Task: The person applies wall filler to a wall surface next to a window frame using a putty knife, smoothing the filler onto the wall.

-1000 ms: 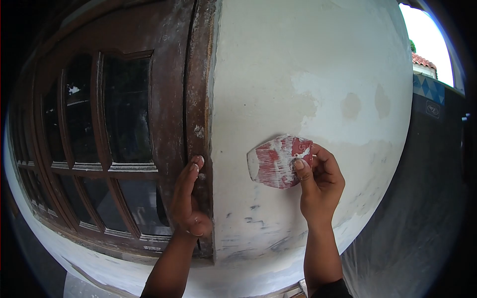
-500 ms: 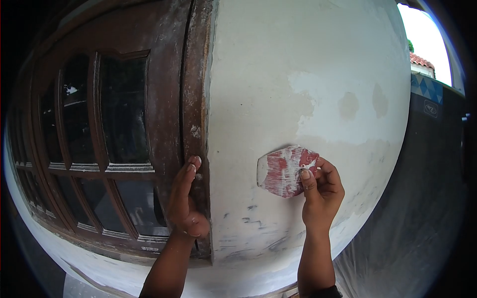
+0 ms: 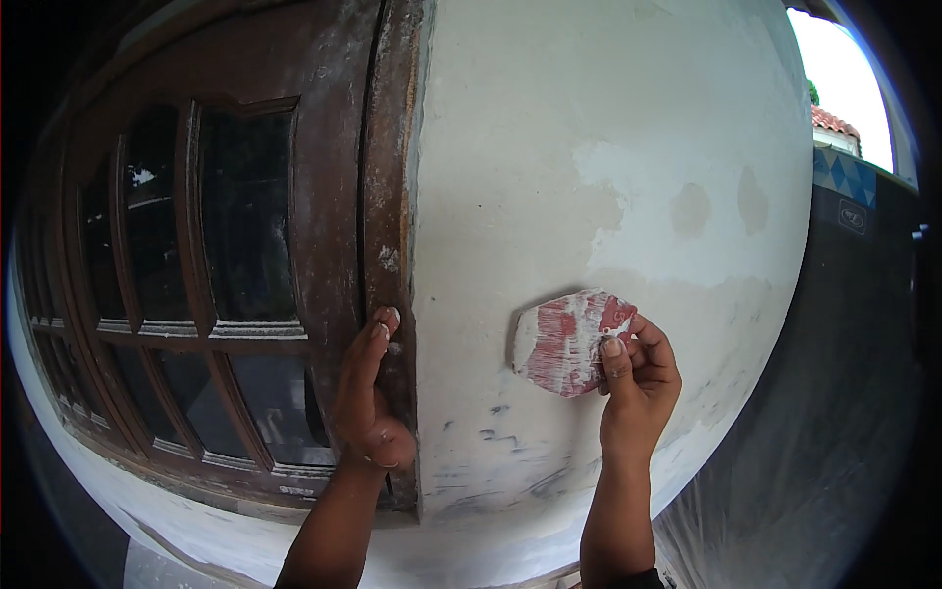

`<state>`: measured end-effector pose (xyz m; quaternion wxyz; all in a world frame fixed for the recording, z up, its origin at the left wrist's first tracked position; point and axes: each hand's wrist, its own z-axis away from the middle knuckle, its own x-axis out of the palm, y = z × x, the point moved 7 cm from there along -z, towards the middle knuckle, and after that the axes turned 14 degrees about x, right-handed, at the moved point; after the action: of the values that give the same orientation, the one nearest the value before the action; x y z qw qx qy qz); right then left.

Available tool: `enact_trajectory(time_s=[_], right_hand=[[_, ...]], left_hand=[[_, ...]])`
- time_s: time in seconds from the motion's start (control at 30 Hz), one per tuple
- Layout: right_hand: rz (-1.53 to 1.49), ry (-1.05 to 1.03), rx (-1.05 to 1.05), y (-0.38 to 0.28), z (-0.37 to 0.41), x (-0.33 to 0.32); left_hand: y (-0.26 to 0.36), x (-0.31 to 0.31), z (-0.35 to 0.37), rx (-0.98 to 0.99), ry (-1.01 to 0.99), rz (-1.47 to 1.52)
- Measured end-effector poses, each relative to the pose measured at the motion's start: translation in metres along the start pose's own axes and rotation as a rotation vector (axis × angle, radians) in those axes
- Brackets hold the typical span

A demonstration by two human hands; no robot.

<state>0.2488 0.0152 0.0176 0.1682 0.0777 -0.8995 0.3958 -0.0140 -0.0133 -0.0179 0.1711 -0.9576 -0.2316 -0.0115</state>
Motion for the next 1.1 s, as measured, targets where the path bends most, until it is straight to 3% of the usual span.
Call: enact_trajectory(time_s=[0.13,0.3,0.4,0.57,0.63,0.7,0.77,0.83,0.9,1.03,1.1], right_hand=[[0.076,-0.103,-0.059,0.001,0.005,0.027],[0.113,0.027,-0.072,0.003,0.001,0.001],[-0.074,0.043,0.091,0.017,0.001,-0.024],[-0.294,-0.044,0.100,-0.001,0.013,-0.019],[-0.254,-0.013,-0.015,-0.019,0.023,-0.011],[-0.257,-0.122,-0.103,-0.016,0.027,-0.013],[0.022,-0.118,-0.386,-0.027,0.040,-0.005],[0.147,-0.158,-0.497,-0.026,0.049,0.004],[0.567,-0.104,-0.709,-0.031,0.058,0.020],[0.933,-0.099,-0.905,-0.016,0.067,0.044],[0.965,-0.112,-0.940,-0.004,0.067,0.046]], left_hand=[[0.000,-0.003,-0.001,-0.006,0.061,-0.059],[-0.001,-0.001,0.001,-0.013,0.038,-0.026],[-0.002,0.001,0.001,-0.015,0.021,0.007],[-0.001,0.000,0.000,-0.001,0.013,-0.001],[-0.001,0.001,-0.001,-0.005,0.012,0.000],[-0.001,0.001,-0.002,-0.002,0.012,-0.002],[0.000,0.001,-0.001,0.000,0.010,-0.002],[0.000,0.001,-0.001,-0.013,-0.009,-0.013],[-0.001,0.001,0.000,-0.023,-0.011,-0.008],[0.000,0.000,-0.001,-0.002,-0.011,0.001],[0.000,0.000,0.000,-0.004,0.025,-0.018]])
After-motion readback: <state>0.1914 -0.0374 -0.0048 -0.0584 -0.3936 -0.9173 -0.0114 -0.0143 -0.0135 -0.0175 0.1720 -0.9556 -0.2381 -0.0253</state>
